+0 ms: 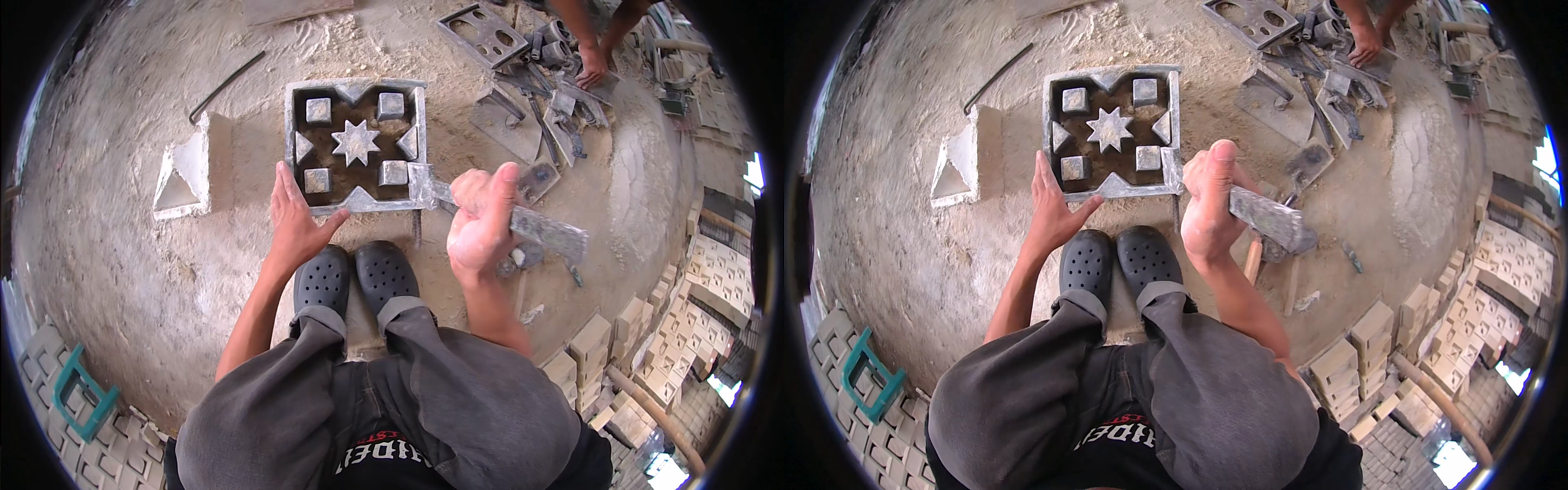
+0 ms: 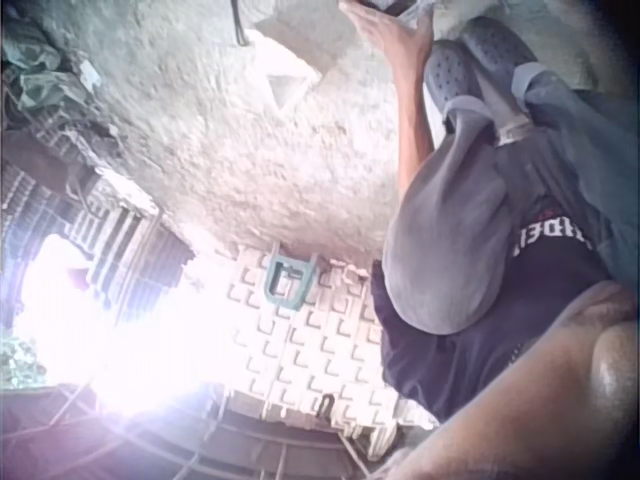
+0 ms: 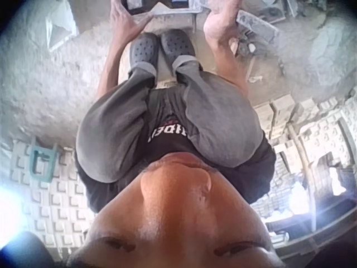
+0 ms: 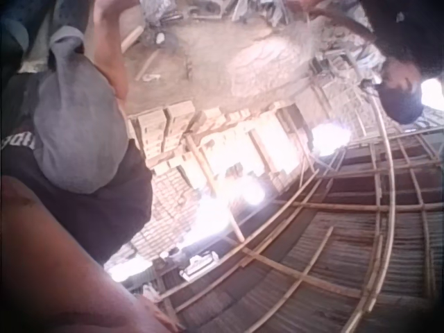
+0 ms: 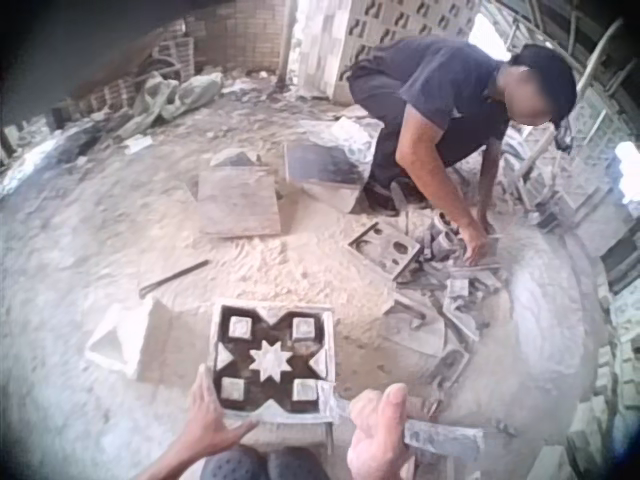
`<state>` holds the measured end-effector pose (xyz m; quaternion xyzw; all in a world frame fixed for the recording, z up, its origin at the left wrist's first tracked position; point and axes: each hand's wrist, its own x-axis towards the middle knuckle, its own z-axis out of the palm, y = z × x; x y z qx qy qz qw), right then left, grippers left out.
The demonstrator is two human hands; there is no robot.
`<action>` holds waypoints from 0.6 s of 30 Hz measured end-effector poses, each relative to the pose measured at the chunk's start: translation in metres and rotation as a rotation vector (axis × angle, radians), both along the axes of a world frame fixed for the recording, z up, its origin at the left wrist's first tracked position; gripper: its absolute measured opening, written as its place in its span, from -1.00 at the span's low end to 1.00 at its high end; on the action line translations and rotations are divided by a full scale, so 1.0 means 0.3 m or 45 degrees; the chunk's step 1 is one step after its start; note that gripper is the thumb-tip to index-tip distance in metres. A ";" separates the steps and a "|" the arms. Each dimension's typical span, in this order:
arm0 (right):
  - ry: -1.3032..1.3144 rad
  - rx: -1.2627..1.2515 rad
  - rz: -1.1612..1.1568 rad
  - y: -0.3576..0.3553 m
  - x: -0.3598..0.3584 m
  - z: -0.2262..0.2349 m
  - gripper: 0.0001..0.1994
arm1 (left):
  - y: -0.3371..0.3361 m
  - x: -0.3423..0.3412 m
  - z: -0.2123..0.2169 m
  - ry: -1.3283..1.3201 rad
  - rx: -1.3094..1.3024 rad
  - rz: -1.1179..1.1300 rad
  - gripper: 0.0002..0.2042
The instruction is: The person fills a decorative star-shaped mold with sand and concrete mix, using a trowel and small brushes to pack and smooth the material into the intricate pattern.
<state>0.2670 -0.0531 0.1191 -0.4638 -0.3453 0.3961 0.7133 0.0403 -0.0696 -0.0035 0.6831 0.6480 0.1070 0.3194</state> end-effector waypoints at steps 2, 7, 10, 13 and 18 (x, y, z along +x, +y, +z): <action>-0.005 -0.019 0.014 -0.004 -0.010 -0.044 -0.48 | -0.002 -0.014 0.000 0.021 0.009 0.002 0.26; -0.214 -0.247 0.148 0.048 0.013 -0.176 -0.52 | -0.002 0.011 -0.009 -0.013 0.020 -0.001 0.26; -0.109 -0.221 0.288 0.059 0.052 -0.155 -0.54 | 0.002 0.018 0.011 -0.029 -0.023 0.007 0.25; -0.168 -0.077 0.221 0.038 0.062 -0.092 -0.57 | -0.001 0.004 0.016 -0.016 -0.021 0.021 0.24; -0.305 -0.096 0.278 0.044 0.079 -0.147 -0.58 | 0.000 0.016 0.004 0.004 -0.029 0.005 0.25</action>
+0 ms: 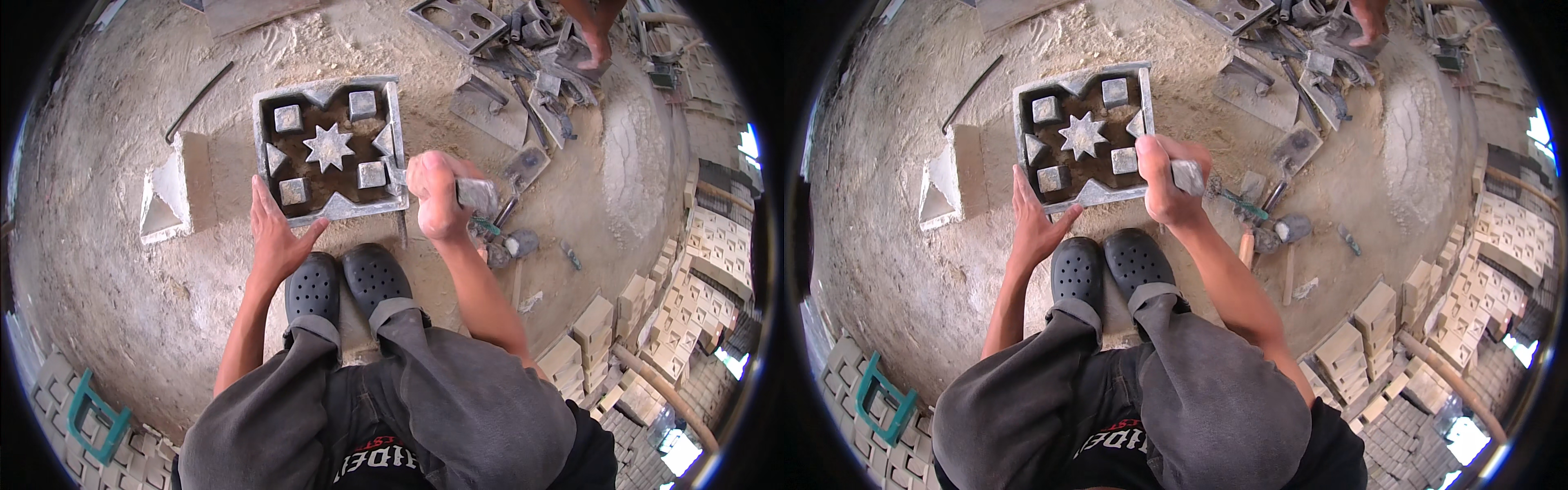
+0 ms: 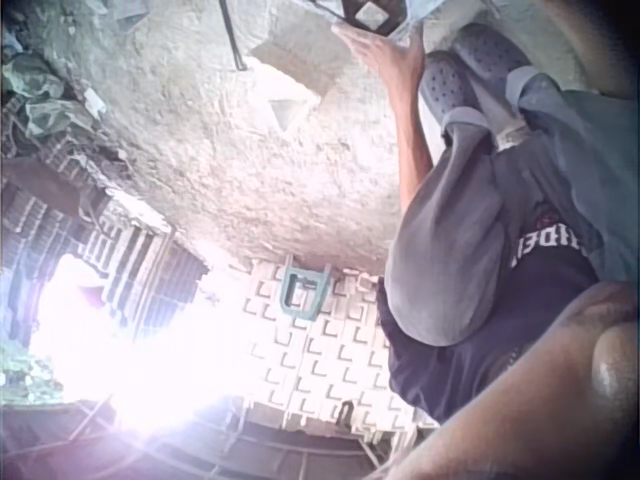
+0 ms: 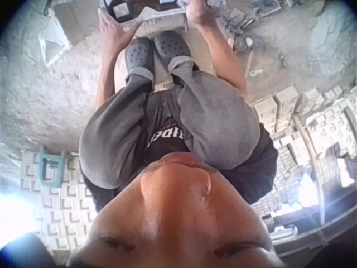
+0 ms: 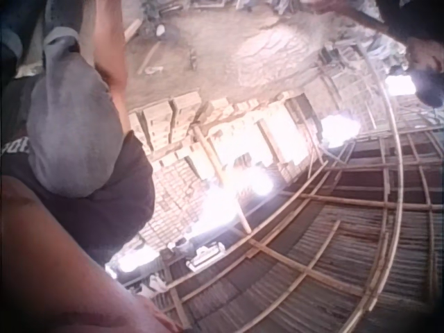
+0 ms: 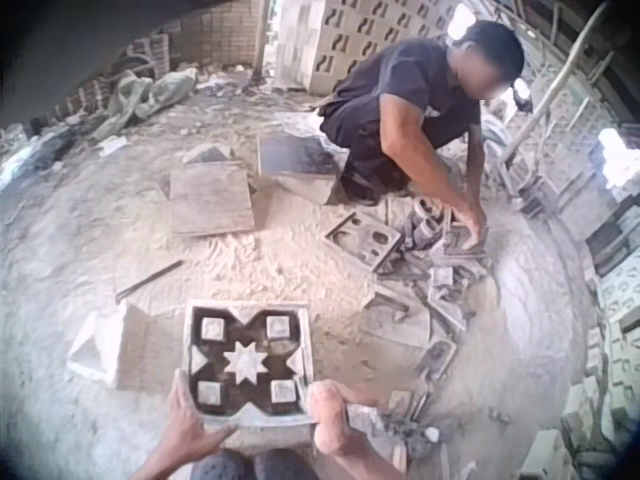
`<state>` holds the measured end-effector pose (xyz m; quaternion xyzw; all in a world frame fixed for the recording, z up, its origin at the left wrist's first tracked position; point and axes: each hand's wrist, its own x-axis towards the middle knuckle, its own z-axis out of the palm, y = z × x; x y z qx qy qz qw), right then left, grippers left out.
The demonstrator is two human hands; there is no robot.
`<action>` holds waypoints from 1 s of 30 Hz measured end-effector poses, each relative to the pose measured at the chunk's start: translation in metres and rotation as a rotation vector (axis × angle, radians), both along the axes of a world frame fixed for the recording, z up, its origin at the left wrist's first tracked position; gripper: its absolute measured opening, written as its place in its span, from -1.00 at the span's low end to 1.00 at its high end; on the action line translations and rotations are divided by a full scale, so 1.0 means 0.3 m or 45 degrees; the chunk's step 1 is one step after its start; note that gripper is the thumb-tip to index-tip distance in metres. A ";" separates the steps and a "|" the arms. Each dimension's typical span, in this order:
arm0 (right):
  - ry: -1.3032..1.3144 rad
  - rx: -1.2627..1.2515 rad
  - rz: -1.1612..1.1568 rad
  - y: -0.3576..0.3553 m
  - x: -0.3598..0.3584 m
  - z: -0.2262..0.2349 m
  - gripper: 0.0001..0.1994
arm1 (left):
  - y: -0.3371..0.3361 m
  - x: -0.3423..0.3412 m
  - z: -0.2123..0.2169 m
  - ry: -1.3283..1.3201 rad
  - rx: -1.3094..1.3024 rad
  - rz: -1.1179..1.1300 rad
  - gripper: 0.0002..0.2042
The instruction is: The person fills a decorative star-shaped mold with sand and concrete mix, using a trowel and small brushes to pack and smooth the material into the intricate pattern.
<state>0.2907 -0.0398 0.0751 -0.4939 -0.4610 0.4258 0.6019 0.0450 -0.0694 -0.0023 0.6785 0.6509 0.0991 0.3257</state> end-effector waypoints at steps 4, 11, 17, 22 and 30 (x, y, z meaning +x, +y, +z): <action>0.013 0.035 -0.033 -0.005 -0.030 0.068 -0.53 | 0.011 -0.013 0.010 0.017 -0.023 0.000 0.24; 0.179 0.036 -0.206 -0.012 -0.029 0.041 -0.59 | 0.018 0.017 0.031 0.001 -0.050 0.016 0.24; 0.042 0.070 -0.285 -0.011 -0.055 0.011 -0.55 | -0.002 -0.002 0.000 -0.032 0.016 0.028 0.23; 0.149 0.011 -0.224 -0.012 -0.075 0.134 -0.56 | 0.002 -0.020 0.009 -0.020 -0.035 0.027 0.24; 0.120 -0.031 -0.282 0.023 -0.067 0.092 -0.55 | 0.013 0.000 0.017 -0.028 -0.005 0.003 0.23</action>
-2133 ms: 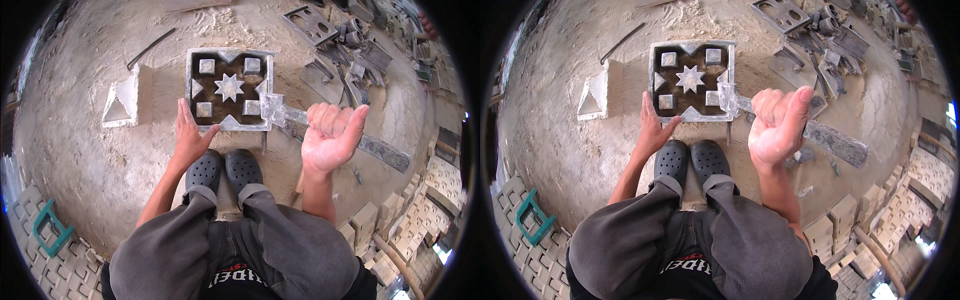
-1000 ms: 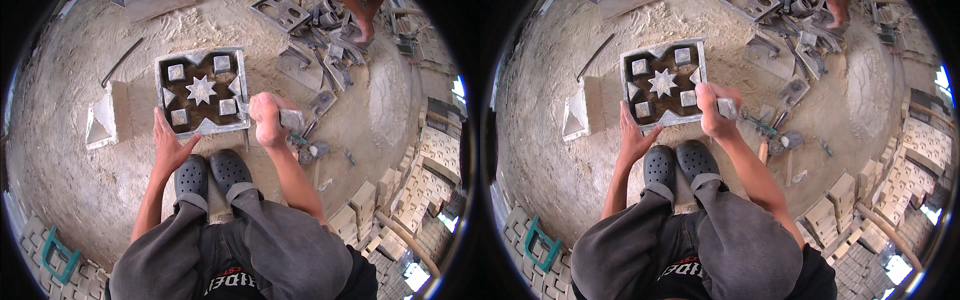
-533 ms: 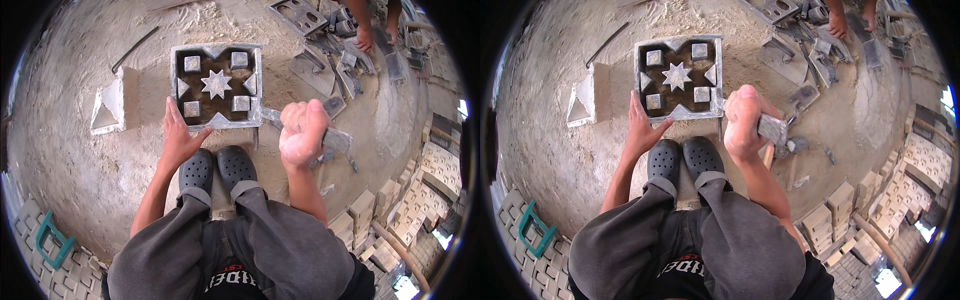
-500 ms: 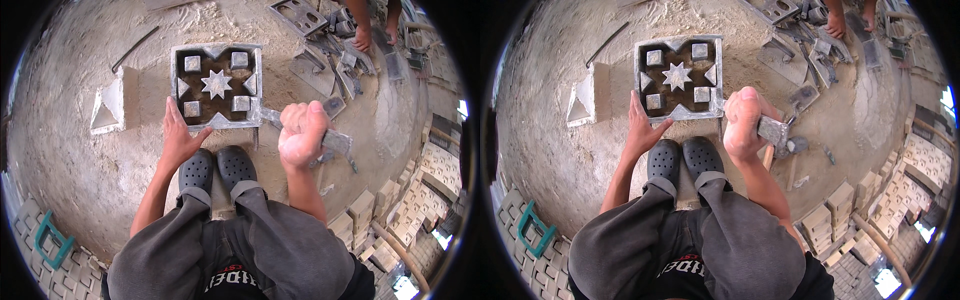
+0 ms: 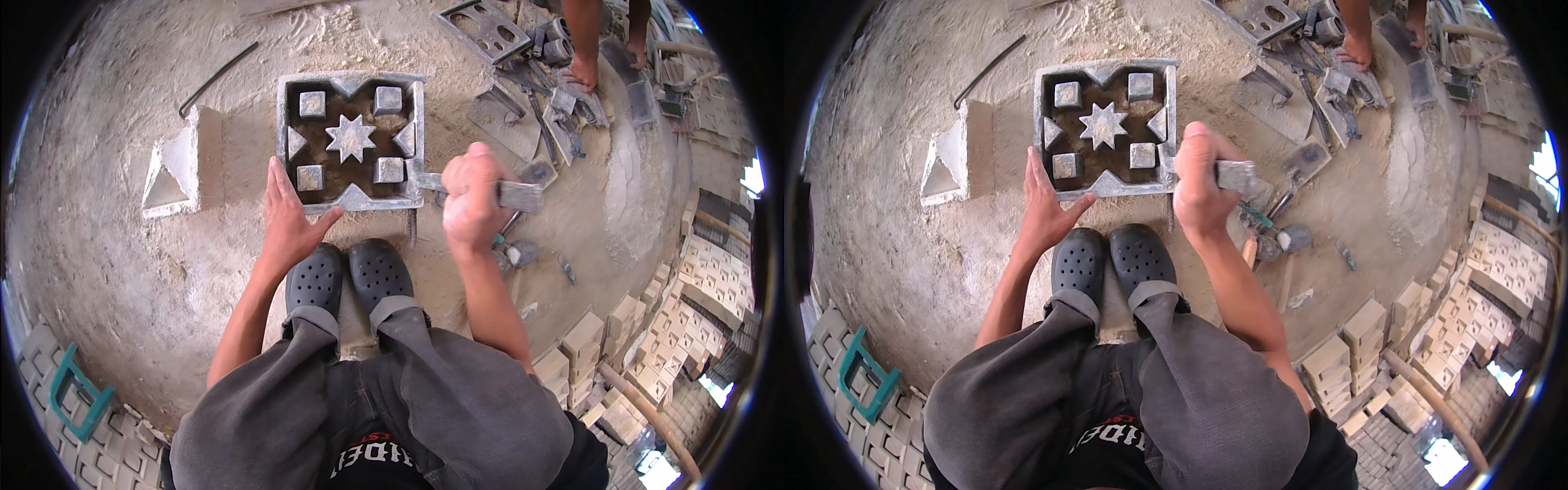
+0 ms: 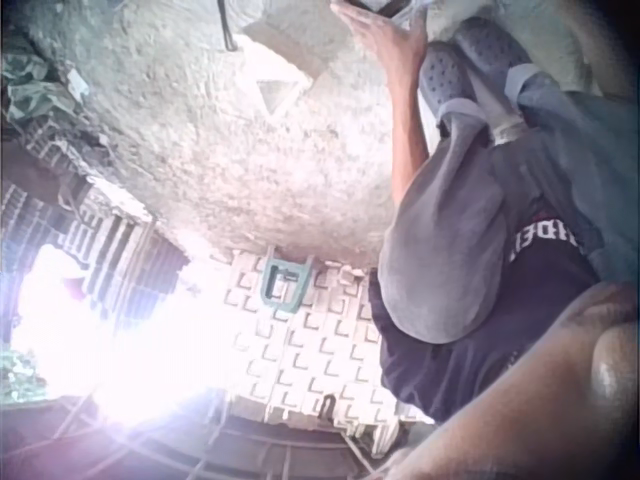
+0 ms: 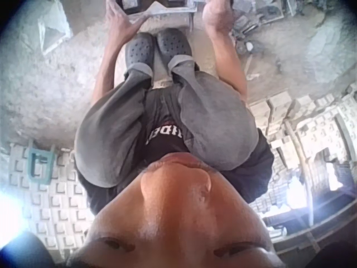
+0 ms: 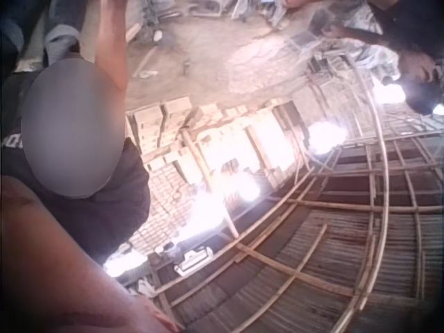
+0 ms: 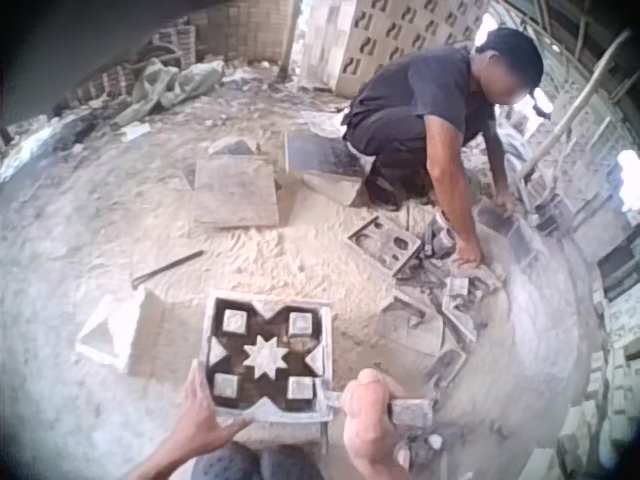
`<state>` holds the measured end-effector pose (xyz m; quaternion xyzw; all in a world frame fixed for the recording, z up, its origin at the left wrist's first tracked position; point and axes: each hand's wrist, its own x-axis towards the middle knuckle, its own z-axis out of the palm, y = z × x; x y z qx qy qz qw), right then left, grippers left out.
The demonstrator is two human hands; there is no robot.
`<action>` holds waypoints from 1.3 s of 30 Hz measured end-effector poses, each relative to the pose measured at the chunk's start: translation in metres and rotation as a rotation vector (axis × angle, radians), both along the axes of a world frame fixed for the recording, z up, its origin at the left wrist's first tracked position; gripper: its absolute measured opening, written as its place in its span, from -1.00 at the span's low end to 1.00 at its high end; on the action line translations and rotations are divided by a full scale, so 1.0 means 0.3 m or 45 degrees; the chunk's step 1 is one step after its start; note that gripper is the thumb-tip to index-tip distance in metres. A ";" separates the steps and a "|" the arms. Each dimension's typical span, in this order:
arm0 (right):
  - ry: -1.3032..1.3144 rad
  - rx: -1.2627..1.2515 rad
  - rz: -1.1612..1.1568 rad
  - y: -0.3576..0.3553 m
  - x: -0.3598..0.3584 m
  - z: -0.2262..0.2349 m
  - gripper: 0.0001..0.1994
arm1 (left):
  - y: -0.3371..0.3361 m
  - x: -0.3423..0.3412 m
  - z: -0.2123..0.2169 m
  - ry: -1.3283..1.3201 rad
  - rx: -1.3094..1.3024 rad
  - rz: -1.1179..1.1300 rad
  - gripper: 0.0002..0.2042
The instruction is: The person fills a decorative star-shaped mold with sand and concrete mix, using a trowel and small brushes to pack and smooth the material into the intricate pattern.
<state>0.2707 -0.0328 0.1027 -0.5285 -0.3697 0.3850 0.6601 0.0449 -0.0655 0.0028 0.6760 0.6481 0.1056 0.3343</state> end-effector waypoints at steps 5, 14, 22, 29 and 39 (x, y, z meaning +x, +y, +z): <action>-0.007 0.146 0.063 -0.032 0.049 -0.057 -0.58 | -0.009 0.003 0.000 -0.030 -0.050 0.036 0.24; -0.546 0.057 0.134 -0.049 -0.046 0.011 -0.59 | -0.012 -0.021 -0.015 0.006 0.021 0.028 0.26; -0.174 0.148 0.097 -0.021 -0.007 0.029 -0.60 | -0.009 -0.018 -0.004 -0.018 -0.010 0.020 0.28; -0.552 -0.054 0.170 -0.050 -0.042 -0.015 -0.59 | -0.012 -0.012 -0.009 -0.039 -0.011 0.035 0.26; -0.196 0.069 0.078 -0.024 -0.019 0.016 -0.58 | -0.013 -0.025 -0.009 -0.058 0.007 0.049 0.27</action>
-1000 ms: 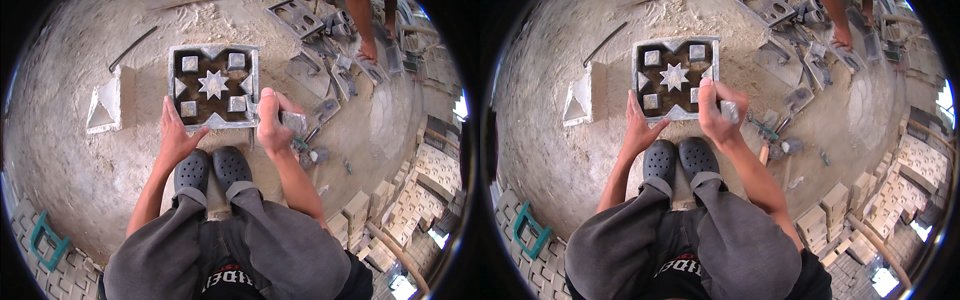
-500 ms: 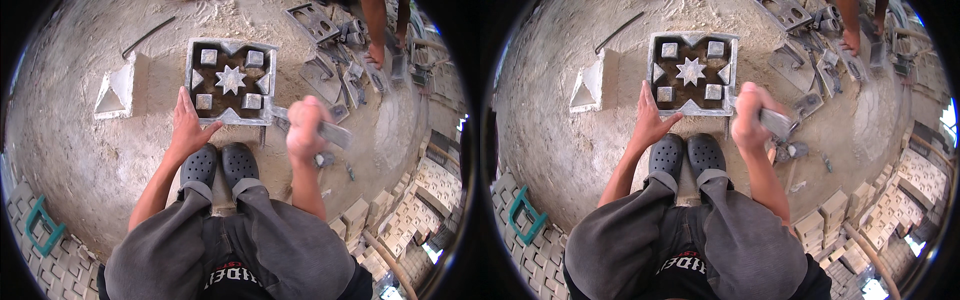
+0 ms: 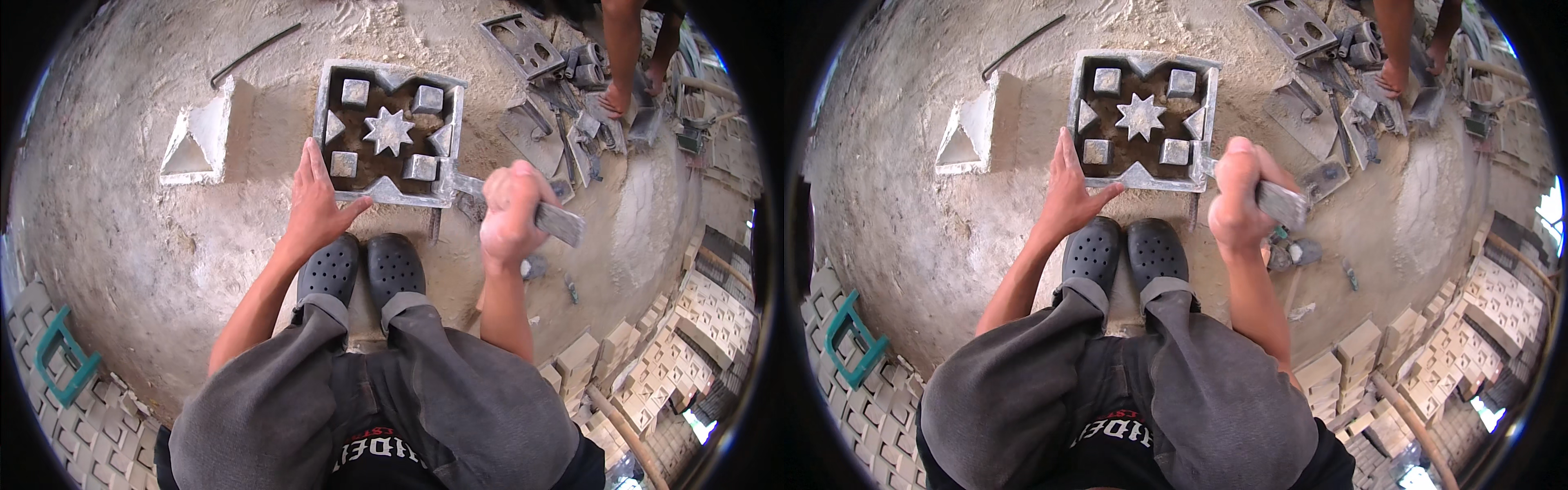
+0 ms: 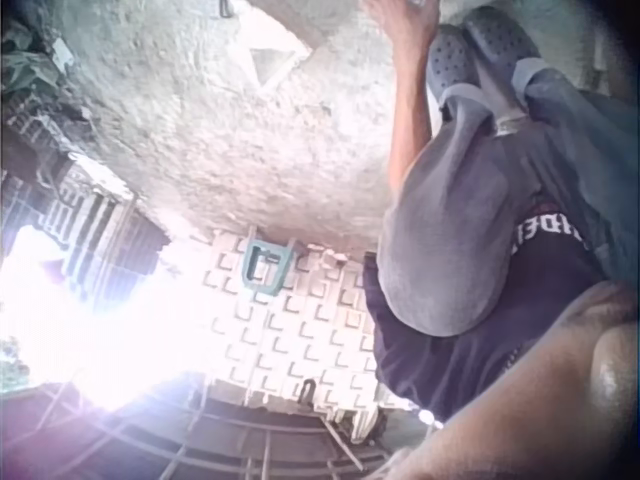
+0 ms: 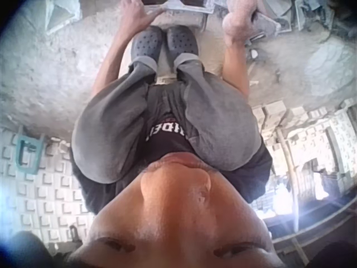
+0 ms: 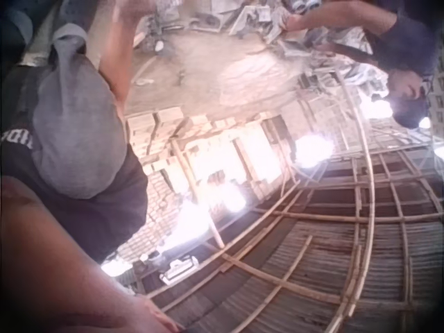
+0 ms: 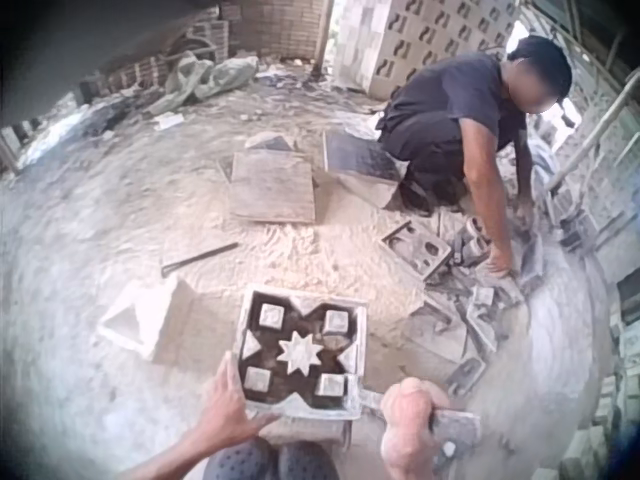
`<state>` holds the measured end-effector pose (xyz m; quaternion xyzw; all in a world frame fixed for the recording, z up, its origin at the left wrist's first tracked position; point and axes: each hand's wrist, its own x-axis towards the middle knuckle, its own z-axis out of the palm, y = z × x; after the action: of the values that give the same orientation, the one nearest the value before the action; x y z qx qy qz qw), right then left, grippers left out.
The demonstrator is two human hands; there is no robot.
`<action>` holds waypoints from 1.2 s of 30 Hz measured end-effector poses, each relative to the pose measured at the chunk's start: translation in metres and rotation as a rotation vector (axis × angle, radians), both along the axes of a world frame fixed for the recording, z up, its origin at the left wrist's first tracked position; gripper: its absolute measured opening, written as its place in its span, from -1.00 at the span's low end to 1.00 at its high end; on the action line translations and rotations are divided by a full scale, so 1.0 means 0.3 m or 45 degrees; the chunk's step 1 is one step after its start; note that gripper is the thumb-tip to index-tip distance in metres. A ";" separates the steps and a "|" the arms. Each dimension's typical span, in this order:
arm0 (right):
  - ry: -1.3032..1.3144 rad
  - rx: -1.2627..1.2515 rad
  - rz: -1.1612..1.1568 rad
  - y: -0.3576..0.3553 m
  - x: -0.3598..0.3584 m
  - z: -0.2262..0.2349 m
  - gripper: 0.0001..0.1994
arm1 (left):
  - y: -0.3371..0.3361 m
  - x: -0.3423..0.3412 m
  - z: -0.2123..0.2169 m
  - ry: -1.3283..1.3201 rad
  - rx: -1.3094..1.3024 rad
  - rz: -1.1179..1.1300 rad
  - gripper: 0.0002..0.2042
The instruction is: The person fills a decorative star-shaped mold with sand and concrete mix, using a trowel and small brushes to pack and smooth the material into the intricate pattern.
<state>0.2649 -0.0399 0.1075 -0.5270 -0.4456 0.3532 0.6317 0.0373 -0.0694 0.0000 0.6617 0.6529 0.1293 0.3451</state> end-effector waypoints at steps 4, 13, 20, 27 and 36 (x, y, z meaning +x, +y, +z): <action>-0.229 -0.173 0.001 -0.005 0.078 -0.143 -0.59 | 0.007 0.033 -0.001 -0.011 -0.005 -0.035 0.28; -0.208 -0.076 0.010 0.012 0.034 -0.129 -0.58 | 0.001 0.016 -0.007 0.003 0.012 -0.034 0.27; 0.397 0.002 0.359 0.065 0.074 0.073 -0.58 | 0.003 0.007 -0.009 0.015 0.015 -0.035 0.28; 0.282 0.139 0.425 0.037 0.094 0.108 -0.56 | 0.002 0.016 -0.008 0.021 -0.025 -0.031 0.28; 0.235 0.280 0.713 0.104 0.121 0.188 -0.57 | 0.001 0.007 -0.013 -0.007 -0.010 -0.020 0.28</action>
<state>0.3014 -0.0087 0.1639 -0.2780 -0.5496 0.5096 0.6007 0.0396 -0.0691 -0.0040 0.6651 0.6473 0.1260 0.3504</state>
